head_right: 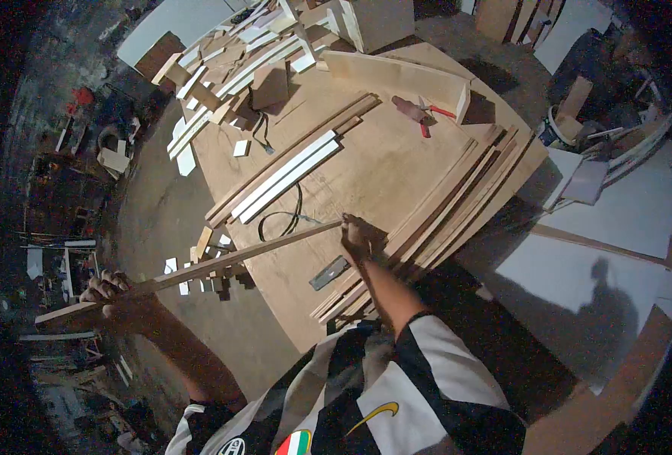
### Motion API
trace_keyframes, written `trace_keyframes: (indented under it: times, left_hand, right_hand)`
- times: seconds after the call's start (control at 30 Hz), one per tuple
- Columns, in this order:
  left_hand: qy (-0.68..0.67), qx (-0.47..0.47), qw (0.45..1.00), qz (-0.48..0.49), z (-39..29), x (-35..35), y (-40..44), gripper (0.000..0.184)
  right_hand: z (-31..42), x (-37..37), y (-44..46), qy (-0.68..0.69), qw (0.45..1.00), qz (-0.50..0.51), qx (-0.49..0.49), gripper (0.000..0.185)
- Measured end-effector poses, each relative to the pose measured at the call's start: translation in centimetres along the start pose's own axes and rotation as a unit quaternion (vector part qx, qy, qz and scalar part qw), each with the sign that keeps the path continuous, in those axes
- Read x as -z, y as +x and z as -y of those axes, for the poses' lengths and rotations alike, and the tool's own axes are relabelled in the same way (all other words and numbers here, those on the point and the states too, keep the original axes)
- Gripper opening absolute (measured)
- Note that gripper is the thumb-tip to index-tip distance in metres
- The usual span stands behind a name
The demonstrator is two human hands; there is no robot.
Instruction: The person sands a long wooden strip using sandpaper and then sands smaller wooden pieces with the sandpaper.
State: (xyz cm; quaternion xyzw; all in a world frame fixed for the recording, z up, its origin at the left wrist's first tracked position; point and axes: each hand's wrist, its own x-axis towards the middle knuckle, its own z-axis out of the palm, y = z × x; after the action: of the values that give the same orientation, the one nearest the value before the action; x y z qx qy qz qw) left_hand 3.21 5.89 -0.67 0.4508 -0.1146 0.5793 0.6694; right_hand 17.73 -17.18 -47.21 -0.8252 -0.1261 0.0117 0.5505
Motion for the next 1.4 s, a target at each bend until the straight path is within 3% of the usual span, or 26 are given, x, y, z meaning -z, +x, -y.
trace_keyframes:
  times: [0.07,0.1,0.13,0.2,0.3,0.33,0.37,0.43,0.47,0.53,0.6,0.63,0.67,0.73,0.77,0.8,0.87,0.93,1.0,1.07,1.13,1.2,1.27,1.33,1.4]
  left_hand:
    - [-0.006,-0.006,1.0,-0.018,0.0,-0.9,-0.2,0.057]
    - [-0.028,0.001,1.0,-0.006,-0.1,-1.5,-0.4,0.058]
    - [-0.051,0.006,0.999,0.005,0.0,-1.8,-0.5,0.059]
    - [-0.046,0.01,0.998,0.039,-0.1,-1.4,-0.2,0.06]
    - [-0.03,0.019,0.997,0.066,-0.4,-2.0,-0.2,0.062]
    - [-0.025,0.016,0.998,0.057,-0.2,-2.5,-0.3,0.063]
    - [-0.026,0.015,0.998,0.059,-0.2,-2.9,-0.5,0.063]
    - [-0.079,0.011,0.994,-0.073,0.1,-3.5,-0.9,0.066]
    - [-0.077,0.012,0.994,-0.075,0.0,-3.3,-0.8,0.066]
    - [-0.036,0.0,0.999,0.036,0.1,-2.8,-0.6,0.066]
    - [-0.032,0.008,0.998,0.048,-0.3,-2.9,-0.4,0.066]
    - [-0.035,0.012,0.997,0.061,-0.2,-3.0,-0.2,0.065]
    - [-0.037,0.009,0.997,0.062,-0.2,-3.1,-0.2,0.065]
    - [-0.008,0.005,0.999,0.046,0.0,-3.1,-0.6,0.064]
    - [-0.005,0.008,0.999,0.043,-0.2,-2.7,-0.5,0.064]
    - [-0.035,0.017,0.998,0.047,0.0,-2.2,-0.1,0.064]
    - [-0.067,0.023,0.996,0.052,0.3,-2.0,0.1,0.064]
    - [-0.043,-0.004,0.998,0.037,0.3,-2.4,0.0,0.064]
    - [-0.072,0.003,0.997,0.006,0.2,-2.6,-0.5,0.065]
    - [-0.098,0.016,0.995,-0.026,0.3,-2.2,-0.4,0.066]
    - [-0.082,0.031,0.991,0.097,0.0,-0.9,0.0,0.069]
    - [-0.075,0.026,0.995,0.068,-0.1,-1.7,-0.2,0.069]
    - [-0.067,0.022,0.997,0.042,-0.3,-1.9,-0.4,0.07]
    - [-0.072,0.002,0.997,0.035,-0.3,-1.6,-0.9,0.069]
    - [-0.053,-0.001,0.997,0.049,-0.6,-1.7,-0.9,0.068]
  right_hand:
    - [-3.0,-2.9,-0.1,0.155,0.985,-0.071,-0.015,0.037]
    - [3.8,0.6,-0.7,0.053,0.998,-0.014,-0.03,0.038]
    - [8.9,2.9,-0.9,0.112,0.993,0.03,-0.005,0.039]
    - [14.2,4.1,-2.6,0.101,0.991,0.038,0.077,0.04]
    - [12.1,4.6,-1.8,0.132,0.991,0.035,0.011,0.042]
    - [11.2,4.3,-1.1,0.059,0.997,0.035,-0.023,0.042]
    - [11.0,3.4,-2.0,0.094,0.995,0.014,-0.005,0.042]
    - [16.3,3.8,-3.4,0.134,0.99,-0.019,0.05,0.042]
    - [16.1,2.7,-4.0,0.099,0.988,0.001,0.116,0.043]
    - [19.0,5.3,-3.6,0.09,0.981,0.018,0.172,0.041]
    - [15.2,5.0,-3.2,0.054,0.995,0.036,0.075,0.038]
    - [14.4,5.7,-2.4,-0.035,0.993,0.008,0.114,0.038]
    - [14.4,5.3,-2.7,-0.035,0.992,0.006,0.117,0.038]
    - [16.3,4.6,-3.8,-0.12,0.941,-0.035,0.315,0.034]
    - [21.0,5.6,-4.0,0.005,0.974,-0.009,0.226,0.035]
    - [23.2,6.2,-3.7,0.052,0.957,0.001,0.287,0.034]
    - [23.6,6.6,-3.3,0.047,0.962,0.007,0.27,0.035]
    - [18.5,5.3,-2.5,0.047,0.983,0.015,0.176,0.036]
    - [15.1,6.1,-2.0,-0.038,0.994,0.039,0.095,0.036]
    - [16.6,4.5,-3.4,-0.001,0.978,-0.011,0.208,0.036]
    - [21.6,5.1,-4.5,-0.01,0.953,-0.002,0.303,0.032]
    - [22.6,6.0,-3.5,0.042,0.964,0.01,0.264,0.04]
    - [18.3,5.6,-2.3,0.061,0.992,0.024,0.103,0.038]
    - [13.6,5.6,-0.6,-0.014,0.996,0.08,-0.019,0.037]
    - [13.2,4.0,-1.3,0.054,0.996,0.065,0.008,0.039]
